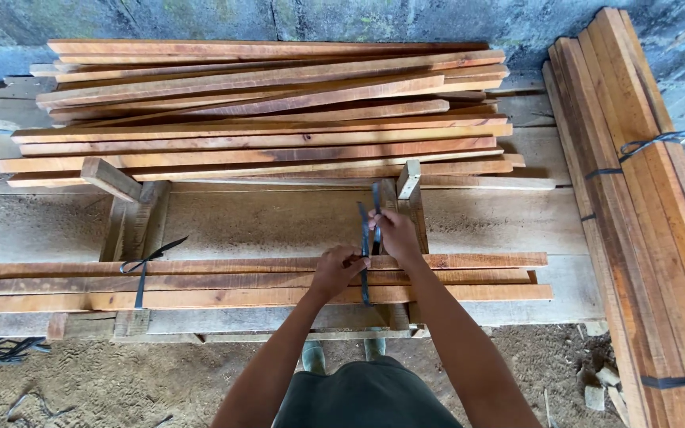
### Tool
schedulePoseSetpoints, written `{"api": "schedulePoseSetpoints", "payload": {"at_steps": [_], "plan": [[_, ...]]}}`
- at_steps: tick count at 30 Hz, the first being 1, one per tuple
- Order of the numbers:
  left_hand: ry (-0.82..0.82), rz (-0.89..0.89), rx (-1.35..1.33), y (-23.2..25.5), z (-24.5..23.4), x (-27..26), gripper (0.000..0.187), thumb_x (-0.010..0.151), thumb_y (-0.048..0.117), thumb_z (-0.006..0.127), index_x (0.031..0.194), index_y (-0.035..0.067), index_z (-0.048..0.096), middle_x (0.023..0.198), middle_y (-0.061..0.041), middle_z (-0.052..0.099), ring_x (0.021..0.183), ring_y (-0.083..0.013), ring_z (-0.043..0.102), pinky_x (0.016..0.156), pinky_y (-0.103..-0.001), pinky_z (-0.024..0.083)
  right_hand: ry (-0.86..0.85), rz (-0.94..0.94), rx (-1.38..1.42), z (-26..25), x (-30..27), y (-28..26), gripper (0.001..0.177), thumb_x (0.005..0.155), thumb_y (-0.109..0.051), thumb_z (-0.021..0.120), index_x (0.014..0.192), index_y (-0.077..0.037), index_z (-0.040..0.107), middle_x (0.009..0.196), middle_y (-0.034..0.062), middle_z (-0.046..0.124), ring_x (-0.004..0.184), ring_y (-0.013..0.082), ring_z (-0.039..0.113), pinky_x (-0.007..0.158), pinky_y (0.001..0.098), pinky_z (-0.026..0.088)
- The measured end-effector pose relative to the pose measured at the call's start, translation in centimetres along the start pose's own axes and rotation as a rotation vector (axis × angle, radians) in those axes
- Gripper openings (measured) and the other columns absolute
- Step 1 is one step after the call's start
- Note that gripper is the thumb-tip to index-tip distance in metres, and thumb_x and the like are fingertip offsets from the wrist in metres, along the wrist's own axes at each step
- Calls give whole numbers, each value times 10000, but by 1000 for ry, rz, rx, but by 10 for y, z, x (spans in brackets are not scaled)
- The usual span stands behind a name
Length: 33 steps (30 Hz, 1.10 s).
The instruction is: Bundling multiple thin pieces of lumber together using plastic ties.
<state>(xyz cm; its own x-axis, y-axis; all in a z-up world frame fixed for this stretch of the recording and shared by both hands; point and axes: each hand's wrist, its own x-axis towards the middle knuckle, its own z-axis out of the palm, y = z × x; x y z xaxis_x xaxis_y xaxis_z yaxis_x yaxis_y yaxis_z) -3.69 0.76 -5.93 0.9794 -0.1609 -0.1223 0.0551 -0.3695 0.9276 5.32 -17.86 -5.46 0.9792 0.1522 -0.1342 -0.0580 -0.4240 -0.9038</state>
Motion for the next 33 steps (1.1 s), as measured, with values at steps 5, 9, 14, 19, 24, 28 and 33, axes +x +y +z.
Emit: {"api": "schedulePoseSetpoints", "payload": {"at_steps": [5, 9, 14, 19, 24, 28, 33], "plan": [[-5, 2, -96, 23, -1, -3, 356, 1045, 297, 685, 1223, -9, 724, 1013, -226, 746, 898, -361, 751, 666, -426, 624, -78, 152, 66, -13, -17, -34, 413, 1084, -249, 560, 1389, 25, 612, 1071, 228, 695, 805, 267, 635, 680, 475, 494], [45, 20, -170, 29, 7, 1, 360, 1047, 293, 701, 1213, -25, 736, 963, -248, 750, 845, -318, 751, 587, -417, 589, -140, 134, -70, -14, -20, -41, 271, 1052, -123, 510, 1109, -30, 758, 737, 145, 639, 548, 213, 507, 539, 410, 425], [43, -53, -130, 38, 4, 3, 390, 1022, 307, 724, 1191, -45, 728, 986, -240, 746, 896, -345, 750, 679, -457, 610, -65, 13, 215, -8, -27, -59, 193, 1013, -89, 639, 1138, -52, 782, 995, 198, 755, 754, 215, 608, 692, 408, 493], [105, -45, -301, 7, 19, 17, 289, 1067, 276, 673, 1146, 12, 762, 900, -169, 751, 819, -237, 734, 667, -363, 631, -155, 28, 151, -6, -5, -4, 354, 1017, -89, 606, 1362, -28, 656, 961, 203, 737, 684, 185, 600, 616, 412, 501], [157, -65, -308, -4, 25, 19, 297, 1070, 313, 681, 1123, 39, 782, 867, -150, 763, 789, -241, 734, 665, -403, 628, -187, 56, 278, -2, -3, 9, 269, 984, -62, 654, 1230, 36, 707, 970, 223, 717, 830, 252, 673, 689, 477, 522], [177, -52, -306, 7, 25, 13, 295, 1089, 295, 645, 1105, 34, 782, 843, -155, 762, 797, -277, 743, 666, -436, 620, -234, 48, 291, -4, -2, 19, 195, 991, -98, 662, 1105, 18, 770, 901, 212, 729, 811, 280, 682, 747, 485, 556], [241, -64, -24, 1, 25, 15, 335, 1063, 413, 657, 1019, 110, 793, 755, -87, 747, 737, -265, 740, 667, -451, 601, -283, 33, 191, -12, -21, -17, 310, 1002, -211, 689, 1144, 55, 763, 967, 264, 721, 854, 287, 641, 795, 533, 515]]}}
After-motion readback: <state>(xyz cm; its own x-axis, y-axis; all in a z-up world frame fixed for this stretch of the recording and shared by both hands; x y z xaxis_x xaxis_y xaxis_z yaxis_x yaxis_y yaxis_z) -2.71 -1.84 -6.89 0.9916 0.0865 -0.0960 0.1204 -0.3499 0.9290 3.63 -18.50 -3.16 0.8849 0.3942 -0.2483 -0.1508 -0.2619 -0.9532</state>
